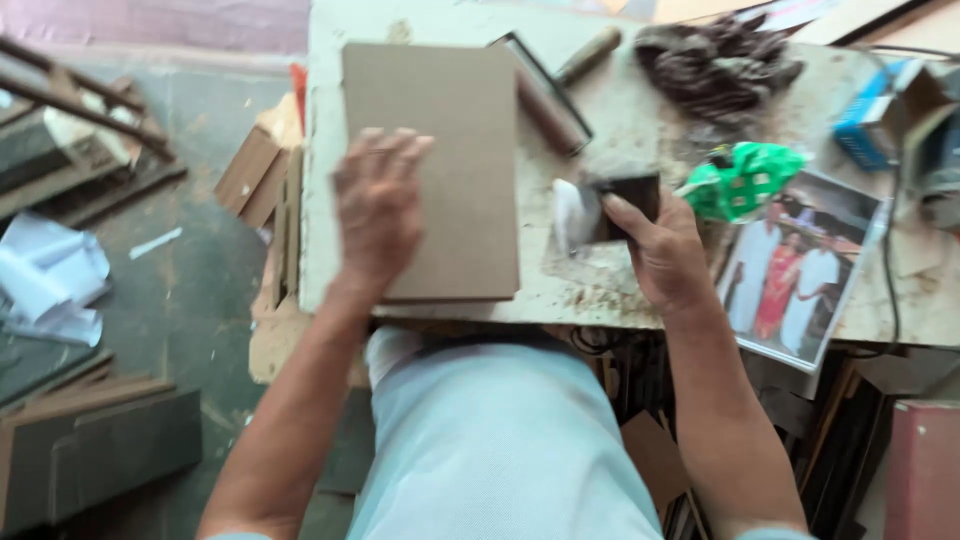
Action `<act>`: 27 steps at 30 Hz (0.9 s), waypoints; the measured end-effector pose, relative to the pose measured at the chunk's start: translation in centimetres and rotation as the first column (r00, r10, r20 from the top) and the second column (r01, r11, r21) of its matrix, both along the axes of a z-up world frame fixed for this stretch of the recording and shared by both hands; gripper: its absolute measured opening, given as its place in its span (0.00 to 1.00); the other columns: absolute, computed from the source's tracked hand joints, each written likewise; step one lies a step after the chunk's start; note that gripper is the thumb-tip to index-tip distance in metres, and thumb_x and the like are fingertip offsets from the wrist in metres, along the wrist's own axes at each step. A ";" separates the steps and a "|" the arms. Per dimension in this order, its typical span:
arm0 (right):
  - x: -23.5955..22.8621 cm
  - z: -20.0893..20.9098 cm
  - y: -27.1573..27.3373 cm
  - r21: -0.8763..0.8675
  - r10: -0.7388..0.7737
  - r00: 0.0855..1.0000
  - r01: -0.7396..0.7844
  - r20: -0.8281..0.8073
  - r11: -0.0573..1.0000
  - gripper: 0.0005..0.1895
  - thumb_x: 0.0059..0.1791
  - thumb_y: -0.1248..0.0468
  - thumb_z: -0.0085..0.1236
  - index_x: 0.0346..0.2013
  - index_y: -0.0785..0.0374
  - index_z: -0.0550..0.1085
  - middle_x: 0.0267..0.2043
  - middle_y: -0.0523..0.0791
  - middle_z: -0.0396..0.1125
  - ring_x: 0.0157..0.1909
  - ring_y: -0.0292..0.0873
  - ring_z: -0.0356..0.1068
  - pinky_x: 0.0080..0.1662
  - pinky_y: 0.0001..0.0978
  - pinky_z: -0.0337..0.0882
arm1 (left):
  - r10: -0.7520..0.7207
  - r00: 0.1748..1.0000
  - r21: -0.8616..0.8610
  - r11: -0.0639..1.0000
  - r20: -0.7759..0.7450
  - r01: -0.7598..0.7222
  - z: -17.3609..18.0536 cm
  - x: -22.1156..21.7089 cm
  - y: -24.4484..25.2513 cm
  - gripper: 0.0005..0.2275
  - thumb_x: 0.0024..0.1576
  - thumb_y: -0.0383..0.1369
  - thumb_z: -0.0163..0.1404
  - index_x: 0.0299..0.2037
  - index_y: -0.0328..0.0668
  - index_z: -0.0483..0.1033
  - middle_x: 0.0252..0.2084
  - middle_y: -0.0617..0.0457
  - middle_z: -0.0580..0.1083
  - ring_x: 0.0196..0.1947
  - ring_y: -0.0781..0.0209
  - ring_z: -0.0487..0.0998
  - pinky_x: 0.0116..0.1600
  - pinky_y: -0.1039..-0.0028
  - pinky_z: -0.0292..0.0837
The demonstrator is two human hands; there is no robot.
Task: Applying glue and mounting a photograph onto a wooden backing board.
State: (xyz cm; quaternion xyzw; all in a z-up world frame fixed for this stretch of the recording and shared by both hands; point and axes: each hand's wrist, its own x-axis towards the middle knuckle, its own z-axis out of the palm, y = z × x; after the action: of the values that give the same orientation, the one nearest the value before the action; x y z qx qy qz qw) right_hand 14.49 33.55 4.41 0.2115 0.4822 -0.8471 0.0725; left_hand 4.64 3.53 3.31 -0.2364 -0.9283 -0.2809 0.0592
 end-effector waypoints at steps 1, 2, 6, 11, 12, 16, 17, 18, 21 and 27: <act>-1.0 0.8 -2.2 0.301 0.053 0.992 -0.016 -0.115 0.954 0.08 0.53 0.64 0.60 0.45 0.63 0.78 0.43 0.43 0.75 0.43 0.37 0.75 0.49 0.33 0.75 | 0.035 0.999 -0.064 0.997 0.009 -0.035 -0.1 0.4 -2.1 0.21 0.59 0.24 0.46 0.64 0.46 0.74 0.66 0.50 0.69 0.70 0.45 0.62 0.72 0.53 0.53; -1.9 1.6 -4.5 0.572 0.137 0.967 0.009 -0.213 0.820 0.08 0.53 0.63 0.60 0.45 0.61 0.78 0.42 0.42 0.75 0.43 0.36 0.76 0.48 0.34 0.76 | 0.070 0.997 -0.128 0.989 0.016 -0.068 -0.2 0.8 -4.2 0.20 0.60 0.28 0.49 0.65 0.47 0.73 0.69 0.50 0.66 0.71 0.42 0.59 0.72 0.52 0.50; -1.8 0.2 -11.7 0.854 0.669 0.694 0.492 -0.267 -0.169 0.07 0.54 0.63 0.62 0.48 0.54 0.81 0.45 0.43 0.75 0.46 0.42 0.70 0.50 0.41 0.63 | 0.096 0.994 -0.143 0.986 0.047 -0.088 -3.2 2.3 -7.0 0.20 0.64 0.35 0.51 0.68 0.53 0.71 0.75 0.50 0.60 0.73 0.38 0.55 0.74 0.50 0.44; 2.1 1.5 -10.0 0.977 0.768 0.624 0.212 -0.146 0.013 0.15 0.46 0.70 0.54 0.46 0.58 0.80 0.43 0.44 0.75 0.44 0.45 0.70 0.51 0.42 0.66 | 0.098 0.994 -0.127 0.988 0.040 -0.092 -2.7 1.7 -6.9 0.20 0.66 0.37 0.50 0.70 0.56 0.71 0.78 0.52 0.57 0.75 0.37 0.54 0.76 0.49 0.38; 1.9 1.4 -8.2 0.979 0.770 0.622 0.203 -0.138 0.011 0.15 0.46 0.70 0.54 0.46 0.58 0.80 0.43 0.44 0.75 0.44 0.45 0.70 0.51 0.42 0.66 | 0.101 0.994 -0.125 0.988 0.049 -0.095 -2.1 2.1 -6.8 0.20 0.66 0.37 0.50 0.70 0.56 0.71 0.78 0.52 0.57 0.75 0.37 0.54 0.76 0.49 0.38; 0.0 -0.8 -0.9 0.981 0.465 0.870 0.194 -0.165 -0.015 0.08 0.56 0.67 0.57 0.48 0.58 0.81 0.40 0.46 0.75 0.41 0.48 0.73 0.48 0.41 0.69 | 0.059 0.998 -0.076 0.995 -0.020 -0.060 0.5 -0.3 -2.8 0.17 0.63 0.29 0.49 0.63 0.51 0.76 0.70 0.52 0.68 0.73 0.41 0.57 0.76 0.51 0.41; 0.2 -1.9 0.7 0.983 0.424 0.901 0.150 -0.090 -0.110 0.10 0.56 0.67 0.58 0.50 0.60 0.81 0.41 0.49 0.74 0.43 0.52 0.73 0.49 0.44 0.68 | 0.023 0.997 0.014 1.000 -0.068 -0.022 1.1 -0.3 -1.3 0.19 0.62 0.23 0.47 0.62 0.45 0.78 0.68 0.49 0.72 0.73 0.43 0.59 0.77 0.53 0.45; 0.9 -3.4 1.2 0.984 0.411 0.908 0.136 -0.079 -0.113 0.10 0.56 0.67 0.58 0.50 0.60 0.81 0.41 0.49 0.74 0.43 0.52 0.73 0.49 0.44 0.68 | 0.008 0.998 0.015 1.000 -0.057 -0.008 -0.7 -0.2 2.2 0.19 0.62 0.23 0.47 0.62 0.45 0.78 0.68 0.49 0.72 0.73 0.43 0.59 0.77 0.53 0.45; 0.7 -7.5 1.9 0.996 0.361 0.932 0.062 -0.032 -0.070 0.09 0.57 0.66 0.57 0.51 0.59 0.80 0.42 0.49 0.75 0.44 0.52 0.74 0.50 0.43 0.70 | -0.303 0.931 0.003 0.951 -0.203 0.310 -3.7 -1.8 11.9 0.20 0.58 0.18 0.45 0.52 0.56 0.83 0.50 0.54 0.80 0.58 0.54 0.74 0.67 0.56 0.59; 3.9 -9.5 0.0 0.962 0.434 0.900 0.078 0.046 -0.263 0.11 0.51 0.69 0.56 0.48 0.60 0.78 0.47 0.51 0.75 0.48 0.52 0.73 0.54 0.47 0.69 | -0.507 0.777 -0.445 0.636 0.373 0.630 -12.7 -2.7 22.9 0.11 0.60 0.33 0.46 0.43 0.53 0.84 0.49 0.54 0.79 0.57 0.53 0.73 0.55 0.57 0.62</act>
State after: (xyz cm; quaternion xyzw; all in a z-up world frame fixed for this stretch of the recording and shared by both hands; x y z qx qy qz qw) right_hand 18.36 33.51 -5.12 -0.0323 0.9866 -0.1428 -0.0726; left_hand 1.95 26.48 -9.43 -0.4929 -0.8455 -0.0311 -0.2027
